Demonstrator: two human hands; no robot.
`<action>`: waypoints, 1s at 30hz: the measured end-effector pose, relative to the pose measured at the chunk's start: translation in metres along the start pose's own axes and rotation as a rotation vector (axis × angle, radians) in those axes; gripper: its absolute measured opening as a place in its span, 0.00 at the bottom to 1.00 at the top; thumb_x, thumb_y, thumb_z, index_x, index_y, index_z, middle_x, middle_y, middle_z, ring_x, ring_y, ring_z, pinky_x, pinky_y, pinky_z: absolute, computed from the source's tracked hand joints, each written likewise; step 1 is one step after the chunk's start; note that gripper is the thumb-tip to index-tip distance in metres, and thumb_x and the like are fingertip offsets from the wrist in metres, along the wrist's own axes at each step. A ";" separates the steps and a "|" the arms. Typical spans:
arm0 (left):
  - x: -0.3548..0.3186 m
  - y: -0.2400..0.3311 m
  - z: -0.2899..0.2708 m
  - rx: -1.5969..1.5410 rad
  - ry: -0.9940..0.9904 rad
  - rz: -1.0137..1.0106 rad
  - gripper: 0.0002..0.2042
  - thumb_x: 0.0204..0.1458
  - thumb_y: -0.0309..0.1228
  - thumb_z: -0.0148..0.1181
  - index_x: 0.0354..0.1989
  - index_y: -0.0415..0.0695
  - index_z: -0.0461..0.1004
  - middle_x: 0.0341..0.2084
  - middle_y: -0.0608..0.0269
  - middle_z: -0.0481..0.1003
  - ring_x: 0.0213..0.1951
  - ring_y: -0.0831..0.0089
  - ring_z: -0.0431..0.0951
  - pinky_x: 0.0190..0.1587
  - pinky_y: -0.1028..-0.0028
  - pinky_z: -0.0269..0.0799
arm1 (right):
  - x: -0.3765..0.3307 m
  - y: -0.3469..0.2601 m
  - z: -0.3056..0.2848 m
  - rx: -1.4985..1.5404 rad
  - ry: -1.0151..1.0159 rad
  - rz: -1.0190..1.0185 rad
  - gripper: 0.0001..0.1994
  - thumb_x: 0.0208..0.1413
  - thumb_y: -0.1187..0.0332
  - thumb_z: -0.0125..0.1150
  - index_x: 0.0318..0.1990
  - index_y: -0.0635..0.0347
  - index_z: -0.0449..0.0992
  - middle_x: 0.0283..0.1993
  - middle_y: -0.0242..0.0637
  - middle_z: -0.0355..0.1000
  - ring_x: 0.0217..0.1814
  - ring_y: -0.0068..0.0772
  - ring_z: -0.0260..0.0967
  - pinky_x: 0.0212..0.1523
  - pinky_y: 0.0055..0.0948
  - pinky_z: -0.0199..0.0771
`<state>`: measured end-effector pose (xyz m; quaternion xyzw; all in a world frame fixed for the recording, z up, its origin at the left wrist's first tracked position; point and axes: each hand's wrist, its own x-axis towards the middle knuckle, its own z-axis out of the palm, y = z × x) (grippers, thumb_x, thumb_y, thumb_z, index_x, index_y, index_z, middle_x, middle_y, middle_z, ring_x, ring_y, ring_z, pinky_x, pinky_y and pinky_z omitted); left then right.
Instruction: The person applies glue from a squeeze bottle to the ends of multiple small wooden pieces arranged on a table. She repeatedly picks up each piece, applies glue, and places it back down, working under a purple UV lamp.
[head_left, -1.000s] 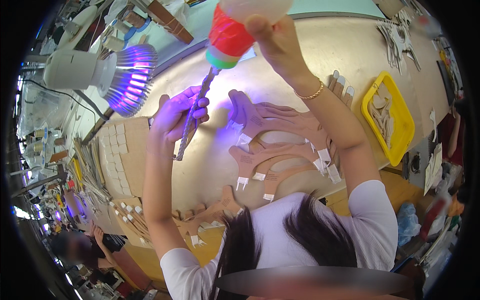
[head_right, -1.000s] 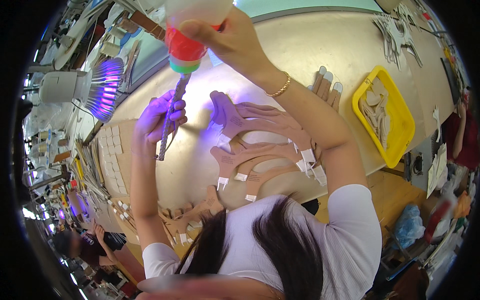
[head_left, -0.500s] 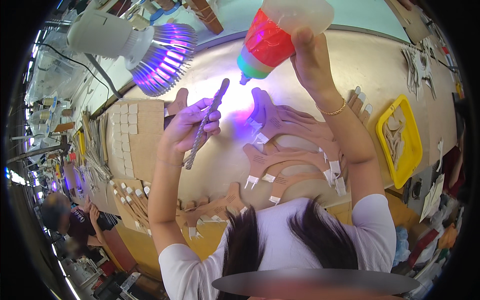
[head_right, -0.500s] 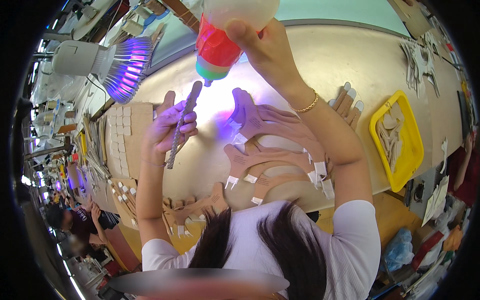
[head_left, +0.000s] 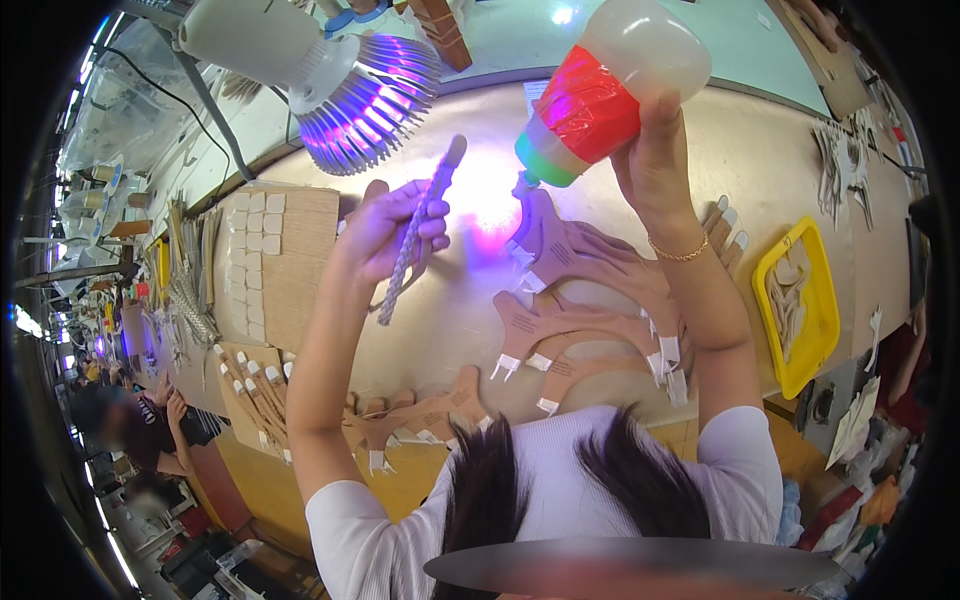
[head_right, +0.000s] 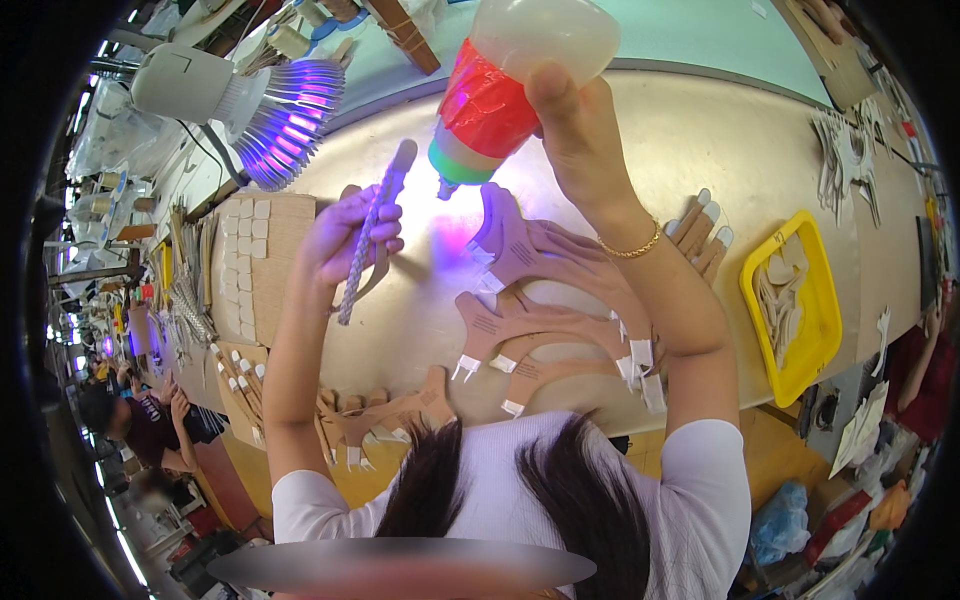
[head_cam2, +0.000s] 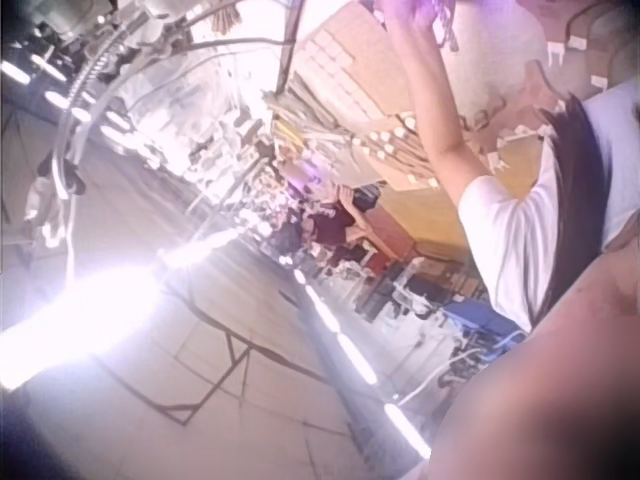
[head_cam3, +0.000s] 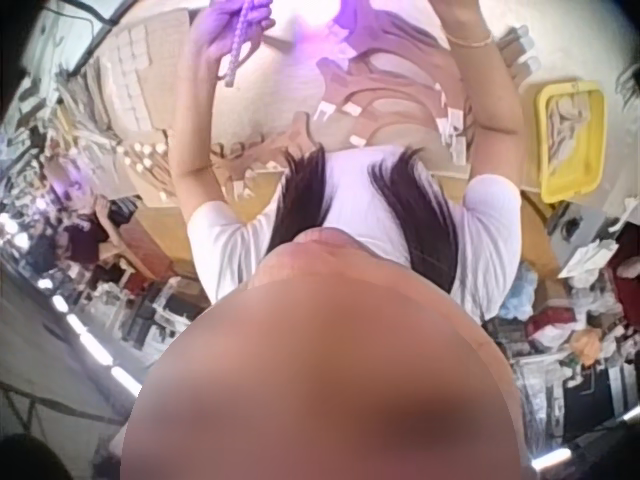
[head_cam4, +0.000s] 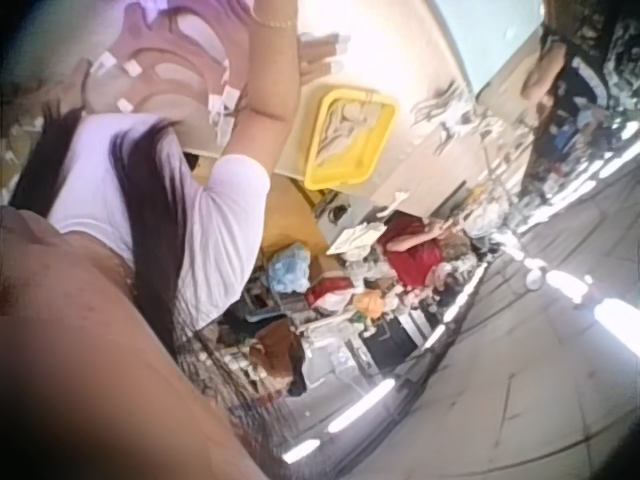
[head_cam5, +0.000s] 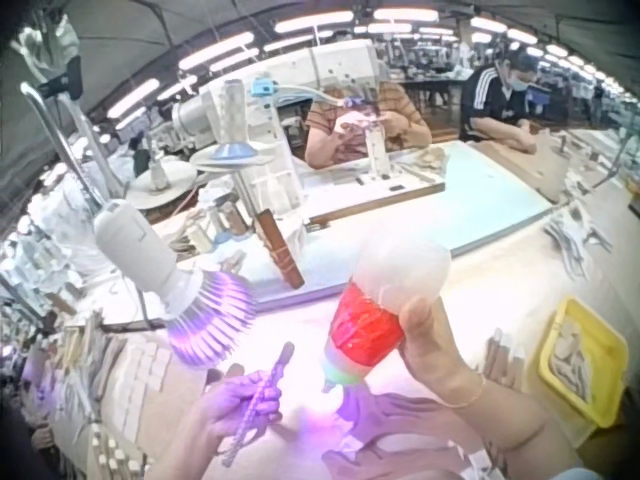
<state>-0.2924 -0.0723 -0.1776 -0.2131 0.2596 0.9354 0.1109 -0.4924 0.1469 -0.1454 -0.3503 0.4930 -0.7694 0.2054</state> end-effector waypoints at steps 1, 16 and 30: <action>0.003 0.005 0.001 -0.001 -0.011 0.018 0.11 0.62 0.26 0.41 0.52 0.42 0.63 0.30 0.63 0.66 0.27 0.74 0.66 0.38 0.69 0.66 | -0.001 0.000 -0.001 0.016 0.008 -0.003 0.45 0.49 0.32 0.53 0.61 0.64 0.58 0.55 0.44 0.67 0.56 0.40 0.69 0.56 0.43 0.72; 0.005 0.016 0.013 0.043 -0.047 0.050 0.15 0.62 0.30 0.44 0.57 0.41 0.59 0.29 0.64 0.65 0.27 0.76 0.65 0.38 0.70 0.66 | 0.003 -0.009 -0.008 0.031 0.071 -0.045 0.46 0.49 0.30 0.50 0.62 0.63 0.56 0.57 0.46 0.66 0.55 0.43 0.69 0.56 0.49 0.72; 0.002 0.012 0.030 0.171 0.126 0.011 0.12 0.59 0.38 0.54 0.43 0.43 0.66 0.24 0.65 0.68 0.22 0.78 0.64 0.30 0.76 0.63 | 0.001 -0.008 -0.010 0.015 0.074 -0.070 0.44 0.50 0.30 0.48 0.62 0.61 0.56 0.56 0.46 0.67 0.51 0.46 0.72 0.54 0.49 0.73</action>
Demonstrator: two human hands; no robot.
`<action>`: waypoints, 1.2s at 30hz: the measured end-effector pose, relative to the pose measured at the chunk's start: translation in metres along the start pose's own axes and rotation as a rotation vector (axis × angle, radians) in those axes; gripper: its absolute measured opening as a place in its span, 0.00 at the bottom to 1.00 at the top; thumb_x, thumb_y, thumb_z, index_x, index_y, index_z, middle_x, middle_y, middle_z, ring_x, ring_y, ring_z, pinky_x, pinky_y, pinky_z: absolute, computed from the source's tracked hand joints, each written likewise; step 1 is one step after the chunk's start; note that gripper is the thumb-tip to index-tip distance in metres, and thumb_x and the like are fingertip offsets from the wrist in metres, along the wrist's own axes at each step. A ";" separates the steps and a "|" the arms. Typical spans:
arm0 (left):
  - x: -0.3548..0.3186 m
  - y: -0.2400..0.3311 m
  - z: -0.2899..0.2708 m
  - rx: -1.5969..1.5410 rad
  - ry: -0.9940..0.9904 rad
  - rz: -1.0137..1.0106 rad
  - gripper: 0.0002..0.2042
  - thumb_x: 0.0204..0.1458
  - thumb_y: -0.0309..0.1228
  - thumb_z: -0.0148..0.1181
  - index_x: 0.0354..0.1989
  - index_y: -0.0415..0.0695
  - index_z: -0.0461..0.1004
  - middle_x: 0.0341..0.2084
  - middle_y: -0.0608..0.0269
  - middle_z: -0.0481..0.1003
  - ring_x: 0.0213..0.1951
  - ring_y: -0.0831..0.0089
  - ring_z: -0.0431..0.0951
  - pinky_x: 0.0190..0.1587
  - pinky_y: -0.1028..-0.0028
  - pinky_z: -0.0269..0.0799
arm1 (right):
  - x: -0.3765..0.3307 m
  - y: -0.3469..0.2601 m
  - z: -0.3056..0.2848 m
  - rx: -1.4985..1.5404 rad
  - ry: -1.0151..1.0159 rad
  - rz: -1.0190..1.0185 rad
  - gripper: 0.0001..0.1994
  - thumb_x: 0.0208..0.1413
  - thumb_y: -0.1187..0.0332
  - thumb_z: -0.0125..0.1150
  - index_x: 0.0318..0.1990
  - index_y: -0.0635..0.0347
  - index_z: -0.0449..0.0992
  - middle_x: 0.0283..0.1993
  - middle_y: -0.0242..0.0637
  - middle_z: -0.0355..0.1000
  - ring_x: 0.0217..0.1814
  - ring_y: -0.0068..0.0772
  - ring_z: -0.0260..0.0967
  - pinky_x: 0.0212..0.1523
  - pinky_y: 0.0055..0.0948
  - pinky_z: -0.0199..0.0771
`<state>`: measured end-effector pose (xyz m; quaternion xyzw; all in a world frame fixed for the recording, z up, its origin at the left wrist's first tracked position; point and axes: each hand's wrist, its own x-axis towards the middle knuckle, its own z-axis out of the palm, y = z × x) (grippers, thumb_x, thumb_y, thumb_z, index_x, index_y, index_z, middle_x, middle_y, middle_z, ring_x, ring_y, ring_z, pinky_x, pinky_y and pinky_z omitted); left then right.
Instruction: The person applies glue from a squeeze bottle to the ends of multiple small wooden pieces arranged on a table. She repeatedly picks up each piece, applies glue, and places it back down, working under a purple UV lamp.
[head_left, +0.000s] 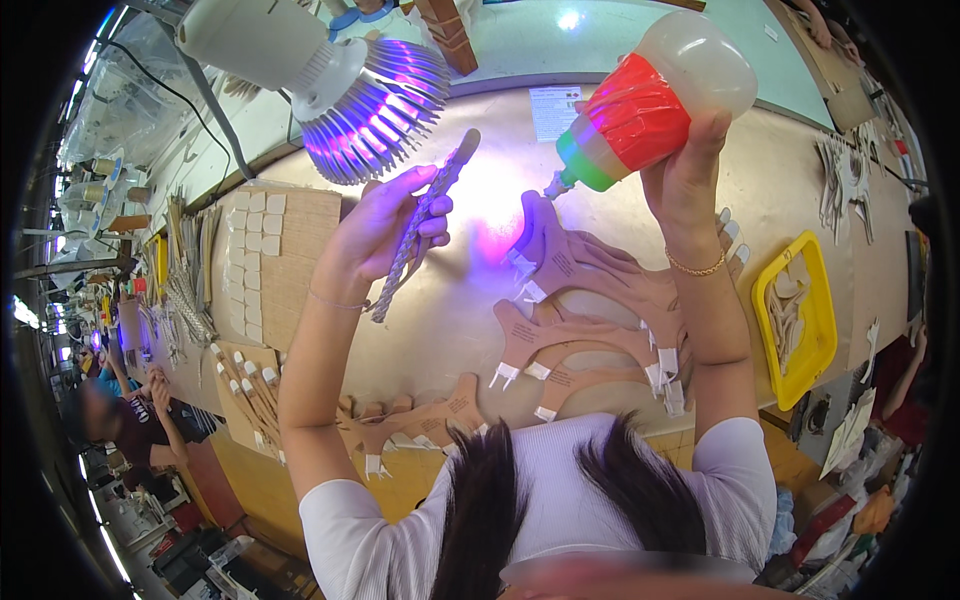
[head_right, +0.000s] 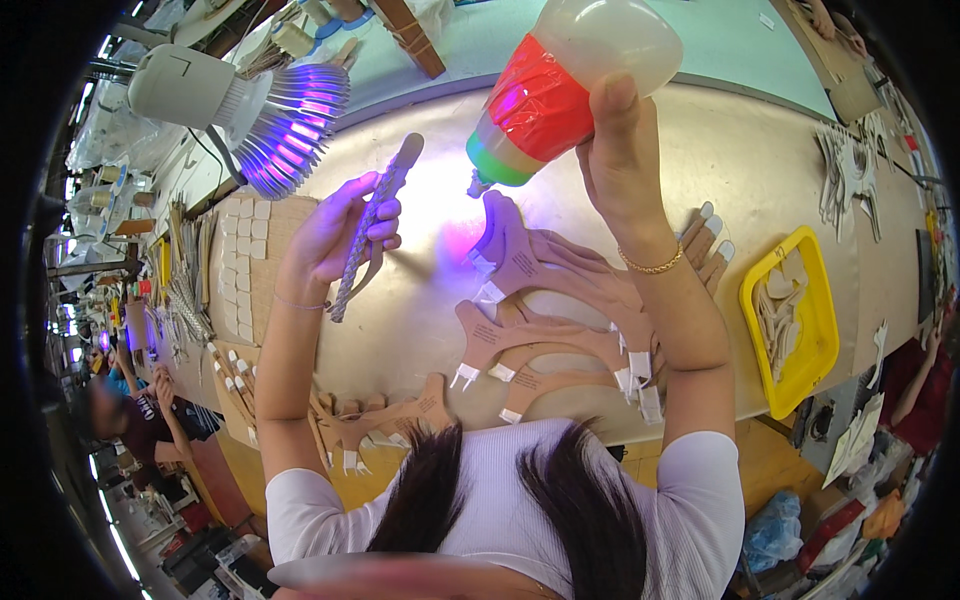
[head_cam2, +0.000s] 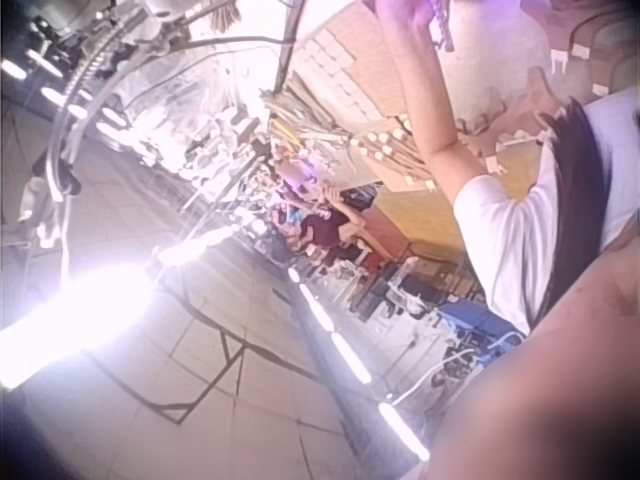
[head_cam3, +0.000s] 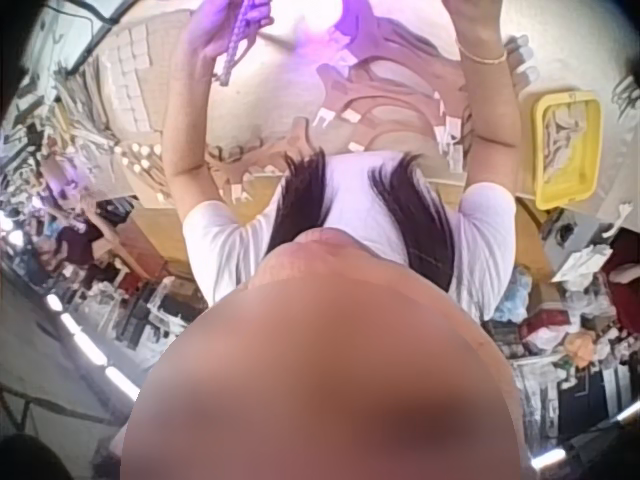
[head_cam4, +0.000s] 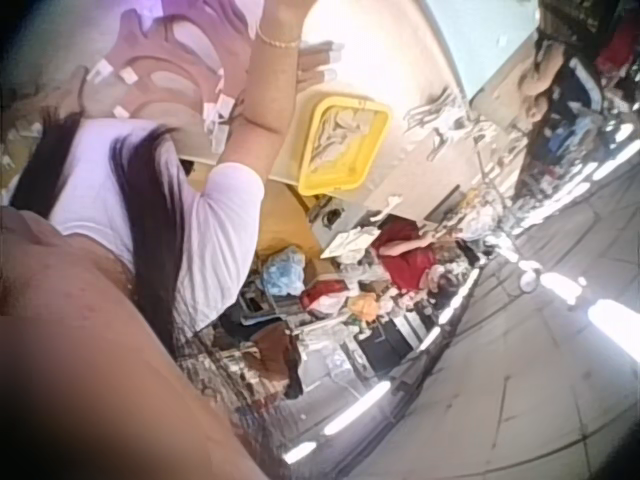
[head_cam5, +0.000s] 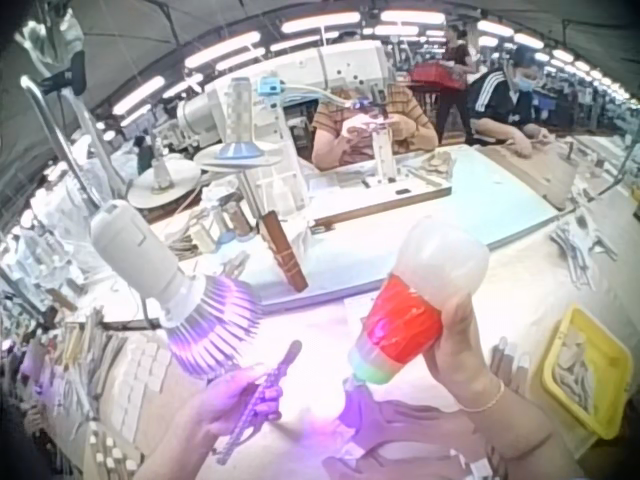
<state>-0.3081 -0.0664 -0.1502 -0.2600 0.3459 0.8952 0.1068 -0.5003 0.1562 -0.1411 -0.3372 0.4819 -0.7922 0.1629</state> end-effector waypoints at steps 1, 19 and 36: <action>0.000 -0.001 0.001 0.008 0.016 0.016 0.12 0.59 0.37 0.54 0.43 0.43 0.66 0.24 0.65 0.68 0.22 0.78 0.64 0.29 0.77 0.63 | 0.000 0.000 0.000 0.004 -0.005 0.002 0.44 0.51 0.31 0.48 0.62 0.61 0.56 0.56 0.46 0.66 0.51 0.46 0.72 0.54 0.49 0.73; -0.010 -0.044 0.044 0.961 0.399 0.626 0.09 0.56 0.23 0.58 0.42 0.35 0.66 0.33 0.65 0.74 0.32 0.87 0.70 0.33 0.84 0.67 | -0.016 0.011 0.034 0.013 0.003 -0.151 0.41 0.38 0.44 0.75 0.52 0.69 0.68 0.47 0.39 0.73 0.48 0.28 0.71 0.49 0.29 0.73; -0.008 -0.053 0.046 1.333 0.480 0.779 0.14 0.50 0.34 0.61 0.38 0.40 0.66 0.33 0.55 0.78 0.38 0.57 0.78 0.39 0.61 0.73 | -0.020 0.028 0.045 -0.152 -0.082 -0.121 0.44 0.30 0.48 0.81 0.53 0.67 0.67 0.47 0.38 0.73 0.47 0.29 0.72 0.49 0.29 0.74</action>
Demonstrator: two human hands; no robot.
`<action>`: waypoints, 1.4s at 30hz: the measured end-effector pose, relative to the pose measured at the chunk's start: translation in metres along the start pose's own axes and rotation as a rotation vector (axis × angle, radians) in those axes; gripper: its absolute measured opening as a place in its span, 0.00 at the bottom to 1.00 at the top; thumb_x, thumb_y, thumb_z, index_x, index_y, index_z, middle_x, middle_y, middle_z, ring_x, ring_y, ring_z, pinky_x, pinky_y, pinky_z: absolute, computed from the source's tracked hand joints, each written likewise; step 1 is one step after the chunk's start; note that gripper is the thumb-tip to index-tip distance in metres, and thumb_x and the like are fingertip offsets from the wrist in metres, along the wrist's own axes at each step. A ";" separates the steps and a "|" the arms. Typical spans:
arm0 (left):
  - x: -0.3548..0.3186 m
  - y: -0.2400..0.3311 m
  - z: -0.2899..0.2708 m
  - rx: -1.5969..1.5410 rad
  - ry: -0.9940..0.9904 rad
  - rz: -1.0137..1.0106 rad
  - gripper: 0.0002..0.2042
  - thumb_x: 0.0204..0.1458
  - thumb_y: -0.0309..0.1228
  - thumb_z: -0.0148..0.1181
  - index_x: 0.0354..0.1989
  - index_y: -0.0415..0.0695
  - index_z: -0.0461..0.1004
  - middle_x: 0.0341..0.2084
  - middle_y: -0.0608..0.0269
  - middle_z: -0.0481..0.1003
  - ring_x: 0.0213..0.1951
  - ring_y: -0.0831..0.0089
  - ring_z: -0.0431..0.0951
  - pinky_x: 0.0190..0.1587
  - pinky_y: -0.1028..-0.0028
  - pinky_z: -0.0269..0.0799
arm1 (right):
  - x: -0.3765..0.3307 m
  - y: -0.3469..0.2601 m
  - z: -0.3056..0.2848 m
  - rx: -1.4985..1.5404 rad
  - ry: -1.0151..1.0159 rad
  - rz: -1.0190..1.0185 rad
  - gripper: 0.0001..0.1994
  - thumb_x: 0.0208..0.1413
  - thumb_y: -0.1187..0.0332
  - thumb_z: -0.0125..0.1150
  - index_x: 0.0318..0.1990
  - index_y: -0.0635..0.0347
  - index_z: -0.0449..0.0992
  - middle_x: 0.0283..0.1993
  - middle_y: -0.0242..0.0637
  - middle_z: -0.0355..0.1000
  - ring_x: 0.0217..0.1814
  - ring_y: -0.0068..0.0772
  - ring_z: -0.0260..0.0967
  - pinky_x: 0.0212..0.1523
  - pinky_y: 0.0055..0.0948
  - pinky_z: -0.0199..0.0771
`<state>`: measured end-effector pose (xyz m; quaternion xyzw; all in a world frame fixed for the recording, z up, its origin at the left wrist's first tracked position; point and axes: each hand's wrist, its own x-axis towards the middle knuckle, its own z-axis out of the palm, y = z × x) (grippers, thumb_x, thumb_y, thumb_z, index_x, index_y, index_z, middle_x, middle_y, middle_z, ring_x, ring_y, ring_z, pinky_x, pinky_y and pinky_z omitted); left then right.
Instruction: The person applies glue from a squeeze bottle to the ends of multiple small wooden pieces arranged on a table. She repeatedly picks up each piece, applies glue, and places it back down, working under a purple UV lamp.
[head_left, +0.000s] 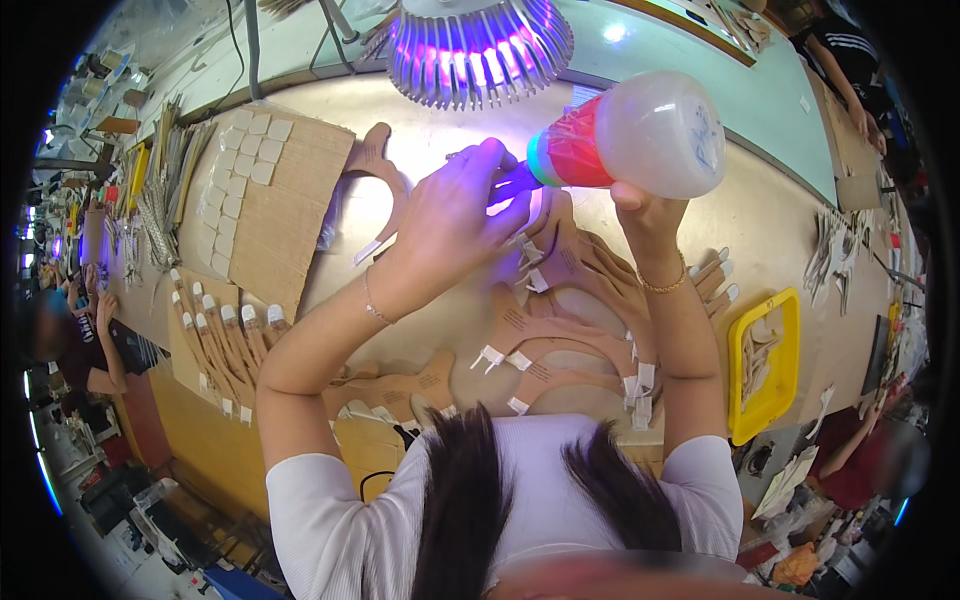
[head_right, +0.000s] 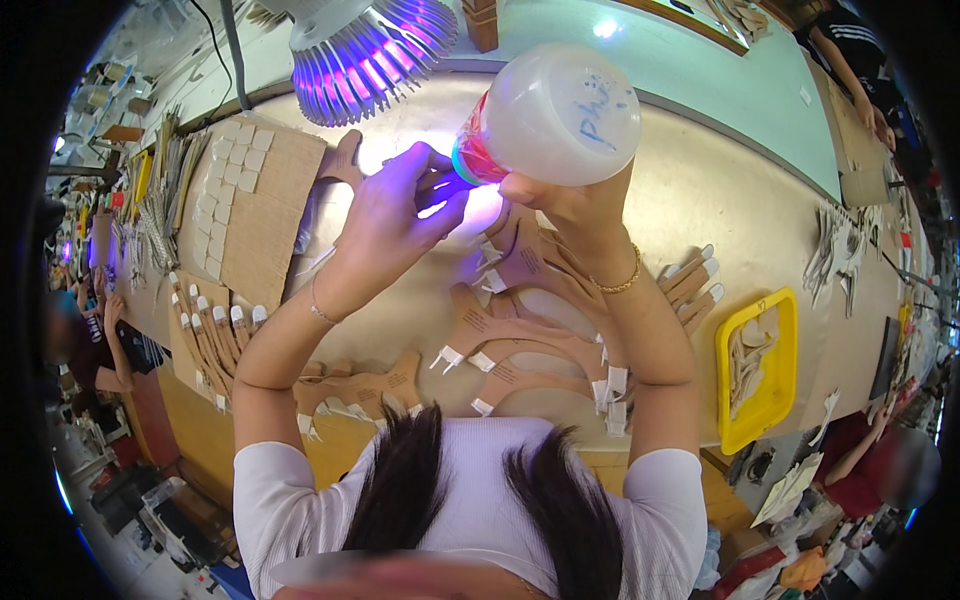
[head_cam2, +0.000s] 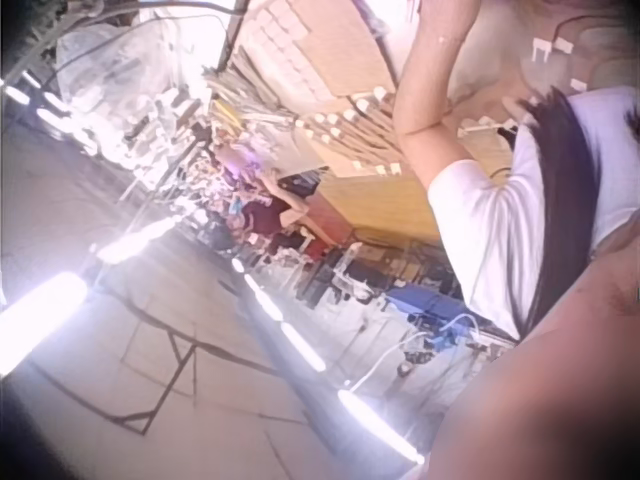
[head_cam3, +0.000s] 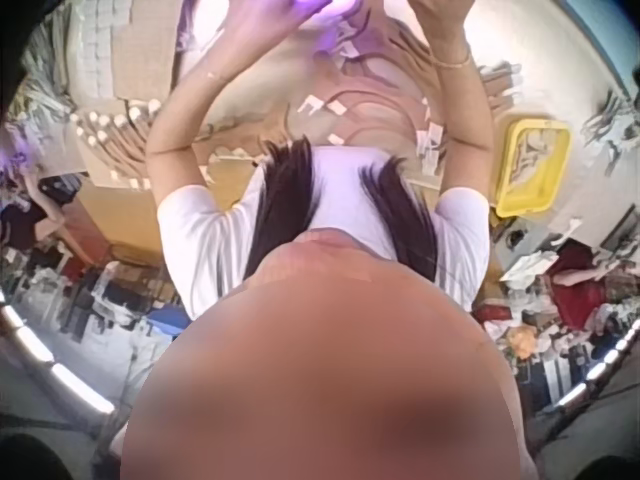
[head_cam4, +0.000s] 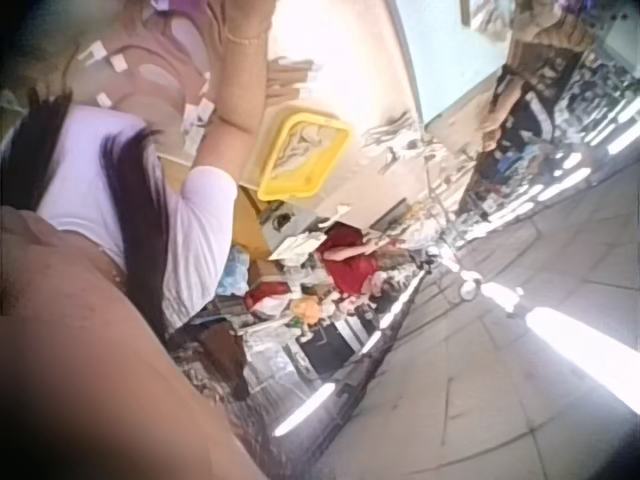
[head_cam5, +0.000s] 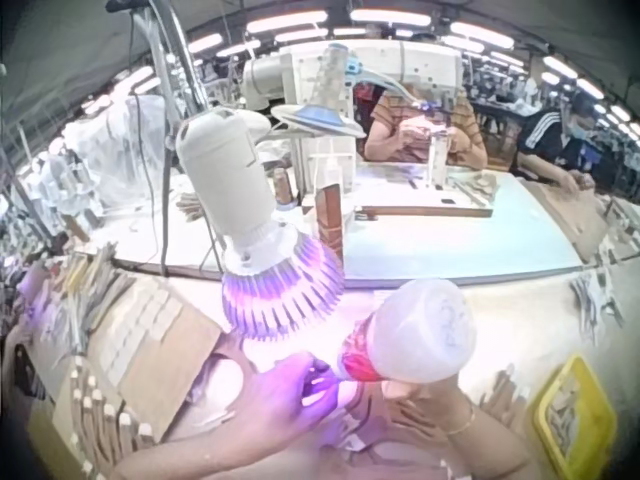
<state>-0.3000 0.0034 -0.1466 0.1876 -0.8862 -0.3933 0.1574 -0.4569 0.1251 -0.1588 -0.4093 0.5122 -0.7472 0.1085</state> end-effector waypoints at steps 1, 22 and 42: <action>0.000 0.000 0.000 0.003 0.000 0.003 0.14 0.50 0.34 0.60 0.38 0.40 0.66 0.33 0.55 0.78 0.38 0.56 0.78 0.39 0.61 0.73 | 0.001 0.000 0.000 -0.003 0.006 -0.005 0.44 0.30 0.48 0.81 0.53 0.67 0.68 0.47 0.38 0.73 0.47 0.29 0.72 0.49 0.29 0.74; 0.063 -0.047 0.042 -0.172 0.118 -0.110 0.14 0.53 0.35 0.61 0.40 0.39 0.68 0.19 0.64 0.73 0.22 0.80 0.71 0.26 0.76 0.65 | 0.019 0.002 -0.071 -0.303 0.345 -0.252 0.36 0.49 0.42 0.65 0.52 0.68 0.67 0.46 0.37 0.71 0.47 0.30 0.68 0.49 0.30 0.69; 0.065 0.026 0.153 0.151 -0.100 0.548 0.17 0.44 0.30 0.65 0.44 0.42 0.75 0.49 0.48 0.67 0.51 0.49 0.66 0.54 0.56 0.65 | -0.013 -0.066 -0.146 0.234 0.621 -0.101 0.35 0.56 0.34 0.46 0.52 0.60 0.68 0.43 0.34 0.73 0.45 0.30 0.72 0.48 0.32 0.73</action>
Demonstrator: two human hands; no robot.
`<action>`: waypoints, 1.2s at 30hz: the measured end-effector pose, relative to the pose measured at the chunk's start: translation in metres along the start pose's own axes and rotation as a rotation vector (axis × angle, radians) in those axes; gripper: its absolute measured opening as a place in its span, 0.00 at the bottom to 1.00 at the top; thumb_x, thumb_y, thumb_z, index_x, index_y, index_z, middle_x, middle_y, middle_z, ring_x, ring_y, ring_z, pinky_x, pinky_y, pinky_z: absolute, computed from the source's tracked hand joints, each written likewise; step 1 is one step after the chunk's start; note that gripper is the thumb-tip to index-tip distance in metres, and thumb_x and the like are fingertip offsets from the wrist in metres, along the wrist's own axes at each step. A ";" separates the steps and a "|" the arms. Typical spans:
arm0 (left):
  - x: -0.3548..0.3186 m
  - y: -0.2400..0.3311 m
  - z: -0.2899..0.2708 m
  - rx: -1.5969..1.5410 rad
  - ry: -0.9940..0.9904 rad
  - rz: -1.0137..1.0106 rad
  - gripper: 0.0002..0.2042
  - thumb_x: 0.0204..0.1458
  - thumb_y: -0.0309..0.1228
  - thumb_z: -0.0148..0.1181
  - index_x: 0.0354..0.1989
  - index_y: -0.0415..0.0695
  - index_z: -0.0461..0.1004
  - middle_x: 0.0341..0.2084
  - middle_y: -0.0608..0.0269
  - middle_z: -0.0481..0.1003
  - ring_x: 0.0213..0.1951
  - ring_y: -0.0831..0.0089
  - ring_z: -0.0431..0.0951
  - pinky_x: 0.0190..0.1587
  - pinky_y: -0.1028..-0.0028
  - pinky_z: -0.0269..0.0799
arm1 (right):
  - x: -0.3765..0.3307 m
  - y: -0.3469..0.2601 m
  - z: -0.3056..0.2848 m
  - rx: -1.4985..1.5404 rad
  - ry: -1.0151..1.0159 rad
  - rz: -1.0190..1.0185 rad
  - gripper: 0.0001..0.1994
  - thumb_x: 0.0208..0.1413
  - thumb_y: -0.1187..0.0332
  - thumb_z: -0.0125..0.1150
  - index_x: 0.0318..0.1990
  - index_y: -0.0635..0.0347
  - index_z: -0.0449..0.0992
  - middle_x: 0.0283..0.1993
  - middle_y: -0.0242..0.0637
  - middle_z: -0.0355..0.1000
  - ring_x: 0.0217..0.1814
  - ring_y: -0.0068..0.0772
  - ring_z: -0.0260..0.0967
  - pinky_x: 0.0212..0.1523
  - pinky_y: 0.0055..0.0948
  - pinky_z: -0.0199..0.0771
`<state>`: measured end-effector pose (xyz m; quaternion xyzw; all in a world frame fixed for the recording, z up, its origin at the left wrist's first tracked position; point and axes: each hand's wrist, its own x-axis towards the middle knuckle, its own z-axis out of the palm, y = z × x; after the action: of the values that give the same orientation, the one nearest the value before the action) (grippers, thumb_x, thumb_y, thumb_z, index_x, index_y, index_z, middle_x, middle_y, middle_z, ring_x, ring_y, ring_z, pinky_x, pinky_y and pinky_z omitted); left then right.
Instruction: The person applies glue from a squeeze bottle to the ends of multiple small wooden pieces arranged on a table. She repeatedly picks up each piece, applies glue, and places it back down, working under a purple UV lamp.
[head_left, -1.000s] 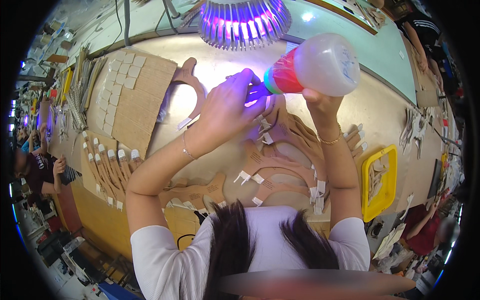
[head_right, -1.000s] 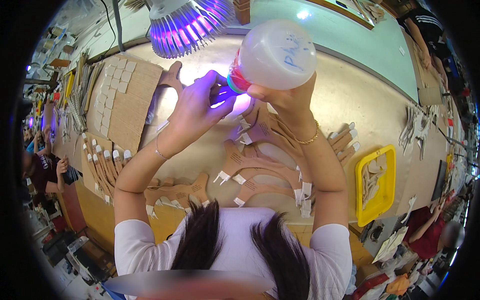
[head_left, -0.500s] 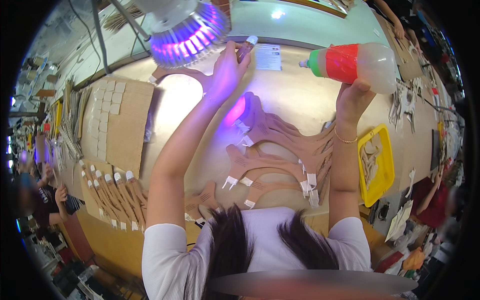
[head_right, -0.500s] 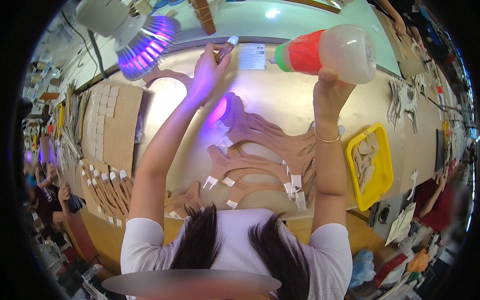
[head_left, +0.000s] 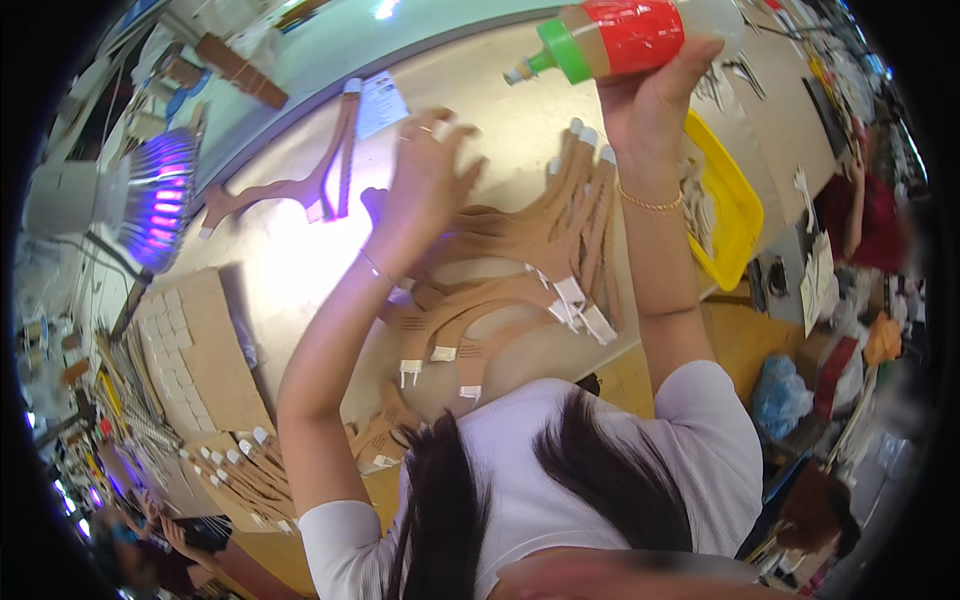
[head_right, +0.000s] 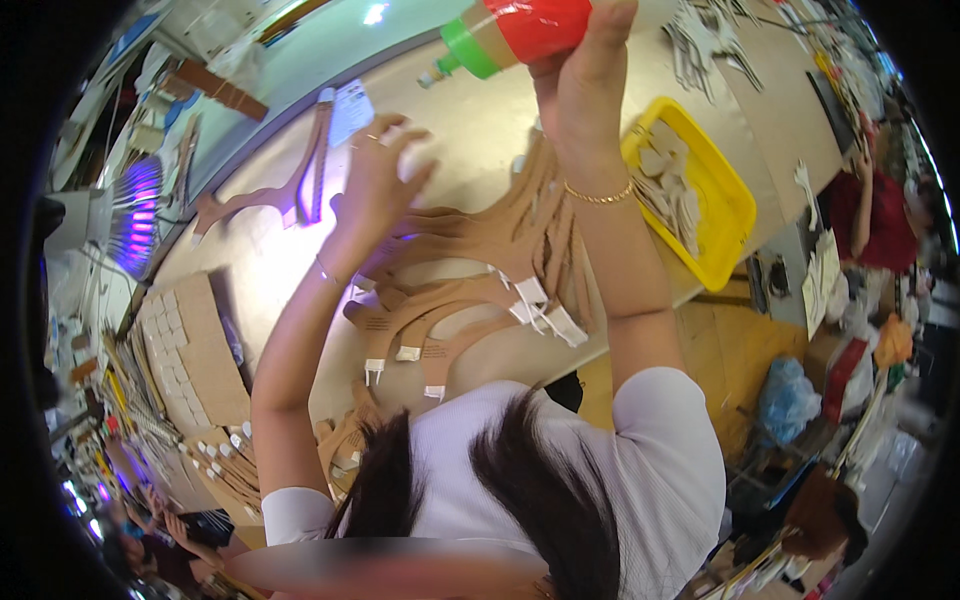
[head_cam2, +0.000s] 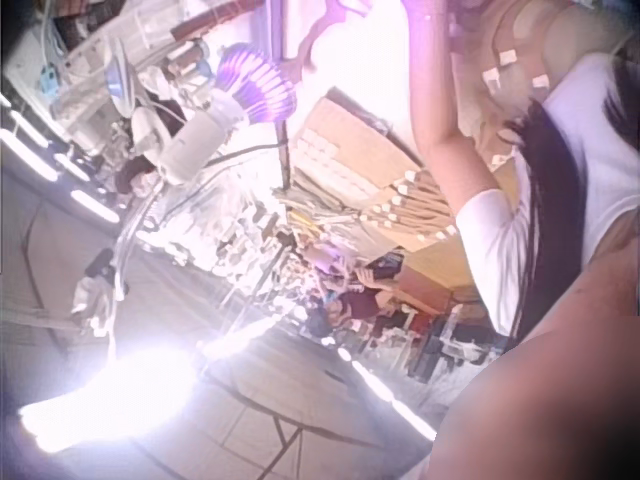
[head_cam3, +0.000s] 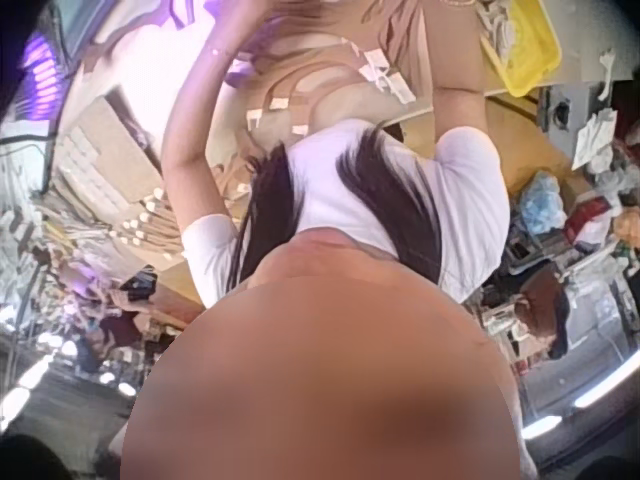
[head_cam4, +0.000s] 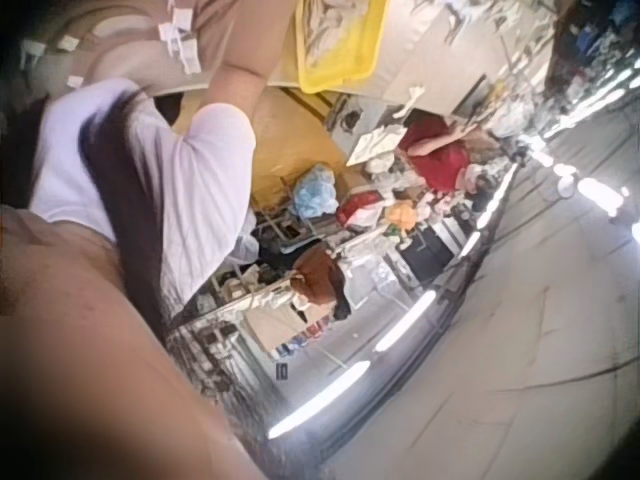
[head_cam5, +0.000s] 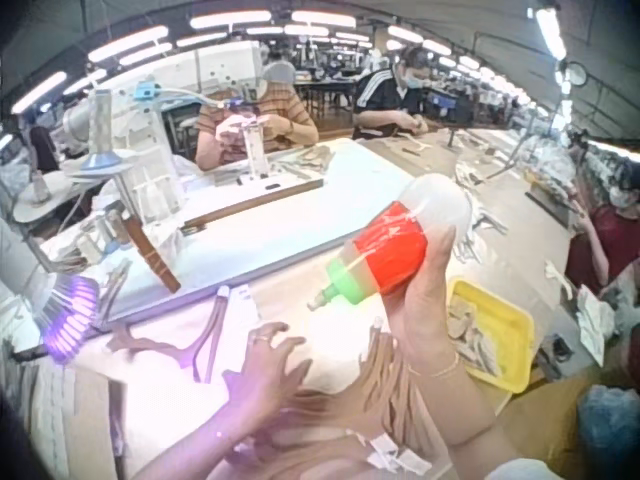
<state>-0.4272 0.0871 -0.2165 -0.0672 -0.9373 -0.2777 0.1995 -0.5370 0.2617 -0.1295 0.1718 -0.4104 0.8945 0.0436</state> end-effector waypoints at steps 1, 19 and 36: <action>-0.008 0.021 0.006 -0.111 -0.044 0.066 0.12 0.45 0.28 0.64 0.39 0.40 0.77 0.46 0.49 0.69 0.50 0.51 0.67 0.53 0.60 0.67 | -0.001 -0.006 -0.001 -0.015 0.004 -0.012 0.35 0.56 0.33 0.44 0.52 0.59 0.68 0.43 0.34 0.73 0.45 0.30 0.72 0.48 0.33 0.73; 0.018 0.116 0.105 -0.218 -0.173 -0.079 0.19 0.43 0.37 0.69 0.39 0.38 0.74 0.49 0.48 0.71 0.49 0.53 0.73 0.52 0.60 0.66 | -0.011 -0.065 -0.037 -0.274 0.138 -0.109 0.48 0.39 0.22 0.49 0.56 0.58 0.66 0.50 0.40 0.71 0.52 0.47 0.71 0.58 0.54 0.69; -0.038 0.091 -0.102 -1.906 -0.001 -0.569 0.11 0.61 0.36 0.53 0.49 0.48 0.66 0.30 0.66 0.70 0.20 0.78 0.70 0.25 0.80 0.68 | -0.005 -0.081 -0.018 -0.084 0.230 -0.201 0.47 0.38 0.25 0.56 0.55 0.57 0.67 0.49 0.40 0.71 0.51 0.47 0.71 0.57 0.45 0.70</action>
<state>-0.3364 0.1072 -0.1093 0.0277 -0.3036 -0.9523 -0.0124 -0.5200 0.3289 -0.0842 0.1065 -0.4207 0.8814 0.1866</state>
